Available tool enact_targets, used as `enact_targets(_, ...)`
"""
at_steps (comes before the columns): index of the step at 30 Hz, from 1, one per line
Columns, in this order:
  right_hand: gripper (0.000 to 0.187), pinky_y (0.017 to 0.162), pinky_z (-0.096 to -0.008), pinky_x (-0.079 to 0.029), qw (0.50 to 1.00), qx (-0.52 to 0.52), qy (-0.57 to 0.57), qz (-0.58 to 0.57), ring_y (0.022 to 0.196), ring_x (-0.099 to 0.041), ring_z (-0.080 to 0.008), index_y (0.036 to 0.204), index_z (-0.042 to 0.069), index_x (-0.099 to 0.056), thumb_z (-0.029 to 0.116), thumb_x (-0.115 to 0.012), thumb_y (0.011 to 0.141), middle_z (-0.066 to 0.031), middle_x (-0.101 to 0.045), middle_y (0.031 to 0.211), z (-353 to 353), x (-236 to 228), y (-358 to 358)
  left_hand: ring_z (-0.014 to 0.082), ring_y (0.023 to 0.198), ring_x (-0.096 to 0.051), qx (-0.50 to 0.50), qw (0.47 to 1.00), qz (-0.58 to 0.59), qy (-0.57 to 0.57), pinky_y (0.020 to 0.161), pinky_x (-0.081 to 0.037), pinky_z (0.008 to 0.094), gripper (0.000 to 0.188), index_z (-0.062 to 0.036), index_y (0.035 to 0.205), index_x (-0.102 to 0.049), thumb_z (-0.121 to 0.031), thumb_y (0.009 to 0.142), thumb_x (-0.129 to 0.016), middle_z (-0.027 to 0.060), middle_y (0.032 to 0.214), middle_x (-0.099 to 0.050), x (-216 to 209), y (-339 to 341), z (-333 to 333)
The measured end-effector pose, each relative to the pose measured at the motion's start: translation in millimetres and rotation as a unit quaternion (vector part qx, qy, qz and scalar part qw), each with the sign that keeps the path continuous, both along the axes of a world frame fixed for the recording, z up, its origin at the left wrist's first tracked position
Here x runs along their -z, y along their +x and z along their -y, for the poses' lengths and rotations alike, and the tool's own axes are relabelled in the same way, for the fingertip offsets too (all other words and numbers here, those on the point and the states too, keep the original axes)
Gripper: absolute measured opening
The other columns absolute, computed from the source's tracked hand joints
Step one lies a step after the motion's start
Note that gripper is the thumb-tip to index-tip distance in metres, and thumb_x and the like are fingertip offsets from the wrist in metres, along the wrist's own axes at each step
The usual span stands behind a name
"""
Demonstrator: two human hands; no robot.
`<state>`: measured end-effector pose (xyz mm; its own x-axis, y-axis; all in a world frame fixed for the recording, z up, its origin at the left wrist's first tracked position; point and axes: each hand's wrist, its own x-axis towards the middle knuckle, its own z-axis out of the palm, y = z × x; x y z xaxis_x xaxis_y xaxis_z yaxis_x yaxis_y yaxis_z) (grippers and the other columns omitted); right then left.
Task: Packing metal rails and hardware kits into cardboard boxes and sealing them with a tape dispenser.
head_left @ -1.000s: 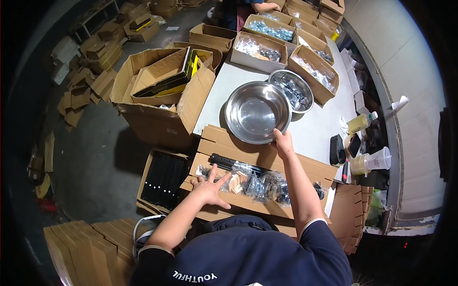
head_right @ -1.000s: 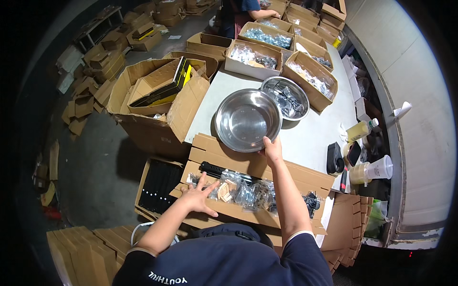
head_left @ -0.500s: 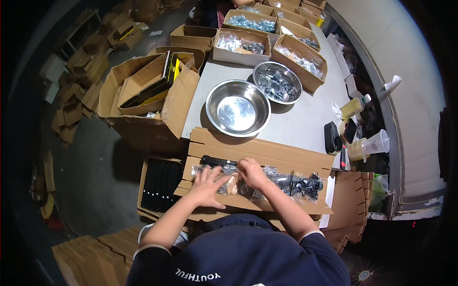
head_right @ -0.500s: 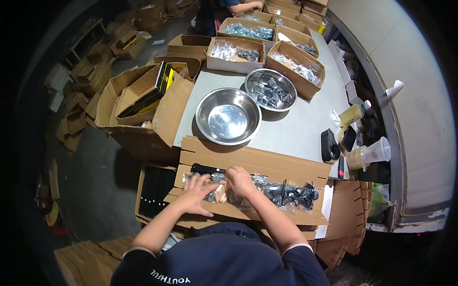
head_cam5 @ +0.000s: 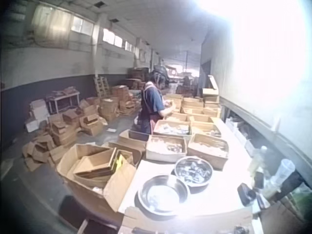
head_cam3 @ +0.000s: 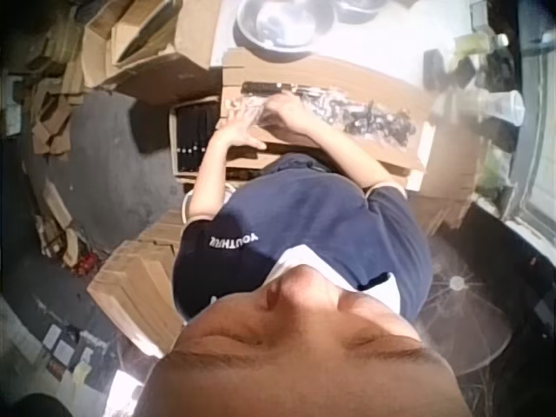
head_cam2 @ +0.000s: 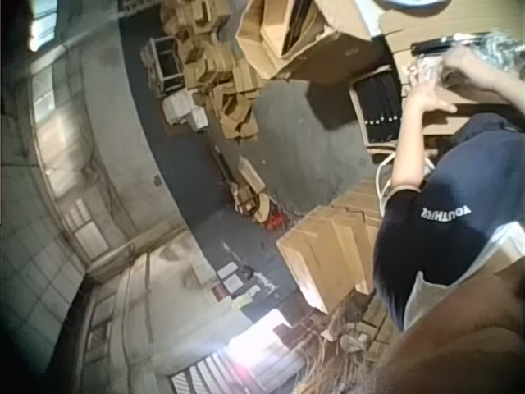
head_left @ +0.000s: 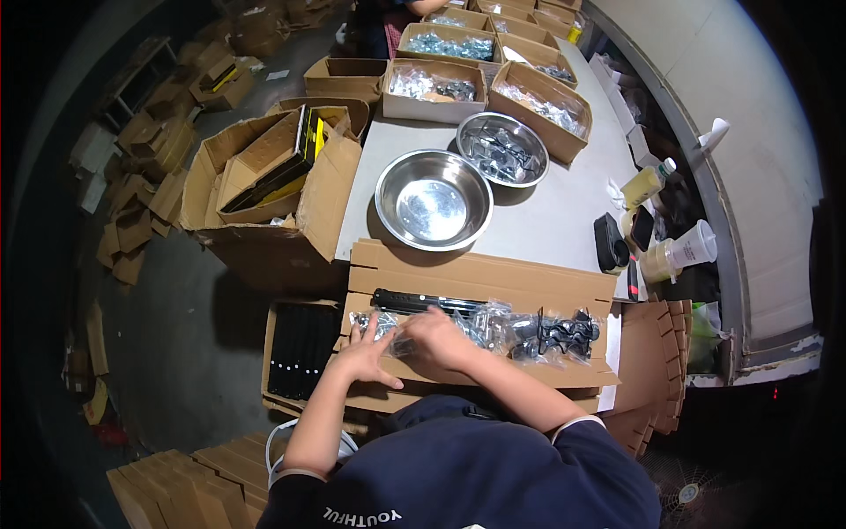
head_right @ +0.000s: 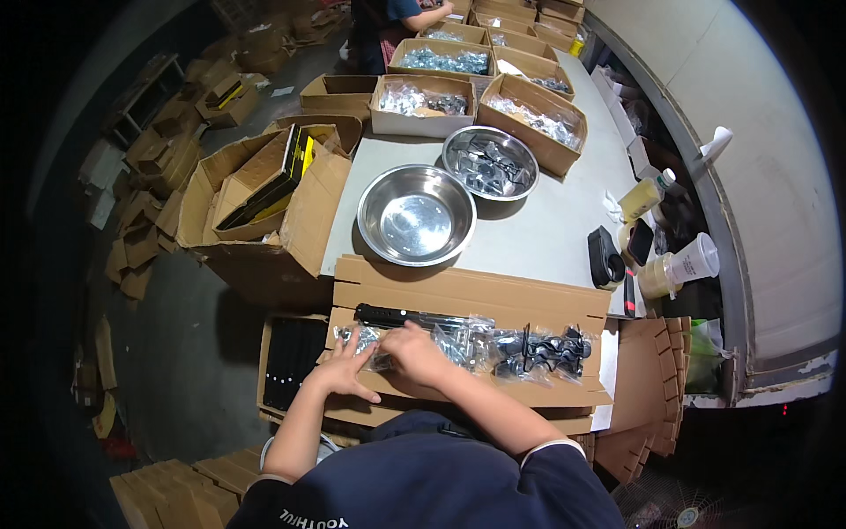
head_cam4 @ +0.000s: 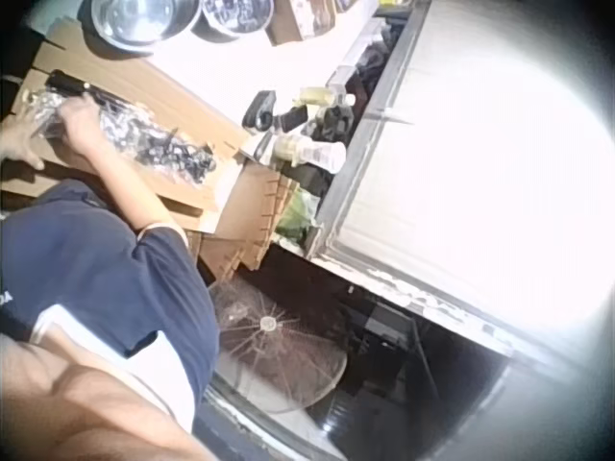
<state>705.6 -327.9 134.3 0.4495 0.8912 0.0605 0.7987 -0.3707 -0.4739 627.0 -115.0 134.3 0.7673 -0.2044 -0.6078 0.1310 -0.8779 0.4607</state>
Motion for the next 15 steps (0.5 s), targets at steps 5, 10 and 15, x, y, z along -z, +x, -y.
enact_targets(5,0.029,0.101,-0.0482,-0.043,0.99,0.127,-0.045,-0.033,0.115,-0.054,-0.0319,0.101,0.012,-0.066,0.008,-0.066,0.072,-0.0112,-0.06,0.12,82.5,-41.1,22.6,0.0518,0.144,0.0,0.037,0.999,-0.012,0.032,0.114,-0.017,0.0616,0.128,-0.0306,0.153,-0.024,-0.068,0.046,-0.084,0.0211,0.161,0.003,-11.8,-3.0,4.0)
enact_targets(10,0.026,0.099,-0.0456,-0.044,0.979,0.075,-0.184,0.033,0.124,-0.043,-0.0315,0.099,0.018,-0.067,0.011,-0.069,0.074,-0.0076,-0.045,0.135,127.3,-8.2,14.1,0.042,0.145,-0.013,0.096,0.985,0.135,0.05,0.113,-0.018,0.0594,0.1,-0.0319,0.141,-0.045,-0.048,0.052,-0.089,0.0142,0.156,-0.02,-17.6,-11.7,24.7)
enact_targets(15,0.022,0.1,-0.0471,-0.044,0.992,0.089,-0.089,0.01,0.12,-0.048,-0.0335,0.093,0.015,-0.066,0.011,-0.071,0.072,-0.0092,-0.051,0.127,137.9,-8.8,15.7,0.0283,0.132,-0.034,0.149,0.967,0.207,0.0,0.105,-0.024,0.0535,0.073,-0.0244,0.127,-0.057,-0.036,0.06,-0.085,0.0088,0.143,-0.037,-10.0,-18.5,21.5)
